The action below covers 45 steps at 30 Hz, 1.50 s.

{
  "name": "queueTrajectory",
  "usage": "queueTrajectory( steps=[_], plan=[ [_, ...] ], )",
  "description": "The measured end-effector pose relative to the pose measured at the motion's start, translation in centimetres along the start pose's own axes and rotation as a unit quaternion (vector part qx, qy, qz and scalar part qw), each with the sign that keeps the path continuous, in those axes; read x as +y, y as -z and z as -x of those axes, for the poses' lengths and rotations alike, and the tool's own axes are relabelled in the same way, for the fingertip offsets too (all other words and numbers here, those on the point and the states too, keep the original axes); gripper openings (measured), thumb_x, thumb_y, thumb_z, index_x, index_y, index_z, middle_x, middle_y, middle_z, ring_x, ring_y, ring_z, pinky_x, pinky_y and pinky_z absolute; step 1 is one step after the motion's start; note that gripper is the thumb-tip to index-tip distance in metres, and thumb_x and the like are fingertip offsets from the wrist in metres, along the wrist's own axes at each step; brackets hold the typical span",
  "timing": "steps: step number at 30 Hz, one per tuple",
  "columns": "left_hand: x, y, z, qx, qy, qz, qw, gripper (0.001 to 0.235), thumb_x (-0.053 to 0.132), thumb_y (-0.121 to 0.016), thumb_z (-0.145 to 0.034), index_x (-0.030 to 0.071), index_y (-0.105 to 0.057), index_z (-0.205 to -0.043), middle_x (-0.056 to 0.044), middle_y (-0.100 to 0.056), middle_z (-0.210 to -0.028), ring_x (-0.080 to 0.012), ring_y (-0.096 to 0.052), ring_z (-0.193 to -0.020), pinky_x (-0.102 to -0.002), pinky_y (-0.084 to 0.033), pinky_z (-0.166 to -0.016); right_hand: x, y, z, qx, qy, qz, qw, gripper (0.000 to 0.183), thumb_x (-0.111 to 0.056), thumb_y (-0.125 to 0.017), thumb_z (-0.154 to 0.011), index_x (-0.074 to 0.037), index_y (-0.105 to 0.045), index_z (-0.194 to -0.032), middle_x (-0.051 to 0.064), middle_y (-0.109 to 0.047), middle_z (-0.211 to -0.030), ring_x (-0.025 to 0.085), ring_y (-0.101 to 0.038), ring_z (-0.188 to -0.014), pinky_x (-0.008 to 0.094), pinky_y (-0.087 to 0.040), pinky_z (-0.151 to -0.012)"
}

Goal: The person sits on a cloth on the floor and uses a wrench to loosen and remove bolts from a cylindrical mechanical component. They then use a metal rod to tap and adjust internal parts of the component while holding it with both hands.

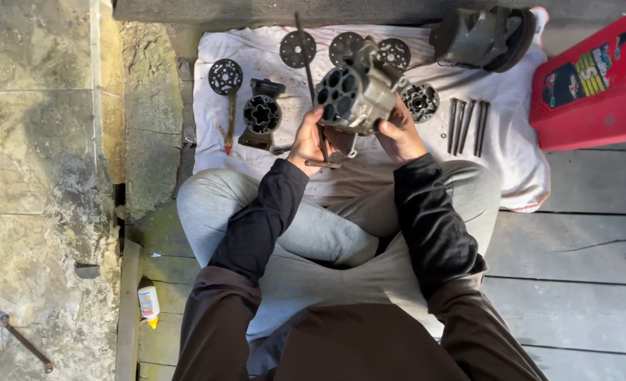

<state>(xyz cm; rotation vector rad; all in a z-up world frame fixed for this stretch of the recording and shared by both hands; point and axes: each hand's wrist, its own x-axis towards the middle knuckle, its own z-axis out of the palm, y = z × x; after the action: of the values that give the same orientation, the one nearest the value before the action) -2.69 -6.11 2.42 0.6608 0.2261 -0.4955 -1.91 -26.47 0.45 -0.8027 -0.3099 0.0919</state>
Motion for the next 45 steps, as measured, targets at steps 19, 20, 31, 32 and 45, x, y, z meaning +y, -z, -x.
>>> queueTrajectory(
  steps=[19,20,31,32,45],
  plan=[
    [3.0,-3.3,2.0,0.035,0.149,-0.055,0.987,0.066,0.072,-0.063,-0.082,0.009,-0.063,-0.1,-0.013,-0.069,-0.088,-0.0389,-0.075,-0.083,-0.053,-0.067,-0.061,1.0,1.3,1.6,0.062,0.032,0.2,0.977,0.094,-0.012,-0.099,-0.061,-0.009,-0.048,-0.139,0.008,-0.059,-0.125,0.021,-0.058,-0.116,0.043,-0.052,-0.103],
    [3.9,-5.2,2.9,0.061,0.149,-0.08,0.984,0.056,0.068,-0.068,-0.081,0.013,-0.06,-0.085,-0.001,-0.062,-0.072,-0.0337,-0.074,-0.076,-0.055,-0.066,-0.061,0.9,1.5,1.9,0.08,0.043,0.21,0.973,0.093,-0.012,-0.099,-0.06,-0.009,-0.049,-0.138,0.006,-0.059,-0.123,0.019,-0.058,-0.116,0.04,-0.053,-0.103],
    [-0.1,2.9,-1.4,0.142,-0.05,-0.216,0.965,0.052,0.047,-0.069,-0.095,0.0,-0.054,-0.112,-0.017,-0.063,-0.1,-0.039,-0.075,-0.089,-0.053,-0.067,-0.064,0.0,1.9,2.5,0.101,-0.009,0.257,0.961,0.096,-0.019,-0.097,-0.062,-0.015,-0.046,-0.143,0.007,-0.057,-0.125,0.022,-0.059,-0.113,0.039,-0.056,-0.096],
    [-0.1,2.9,-1.4,0.169,-0.077,-0.272,0.944,0.065,0.054,-0.053,-0.103,-0.008,-0.05,-0.122,-0.023,-0.058,-0.109,-0.0388,-0.074,-0.092,-0.051,-0.066,-0.064,0.1,1.8,2.5,0.102,-0.017,0.261,0.96,0.098,-0.019,-0.098,-0.061,-0.015,-0.045,-0.143,0.008,-0.056,-0.125,0.024,-0.059,-0.112,0.041,-0.056,-0.095],
    [1.0,3.6,-1.2,0.202,-0.13,-0.449,0.861,0.076,0.074,-0.042,-0.1,0.003,-0.067,-0.107,-0.019,-0.074,-0.103,-0.0288,-0.077,-0.086,-0.033,-0.065,-0.063,2.0,1.8,1.5,0.125,0.005,0.247,0.961,0.091,-0.019,-0.096,-0.066,-0.014,-0.044,-0.141,0.007,-0.055,-0.124,0.025,-0.06,-0.113,0.039,-0.059,-0.093]
  ],
)
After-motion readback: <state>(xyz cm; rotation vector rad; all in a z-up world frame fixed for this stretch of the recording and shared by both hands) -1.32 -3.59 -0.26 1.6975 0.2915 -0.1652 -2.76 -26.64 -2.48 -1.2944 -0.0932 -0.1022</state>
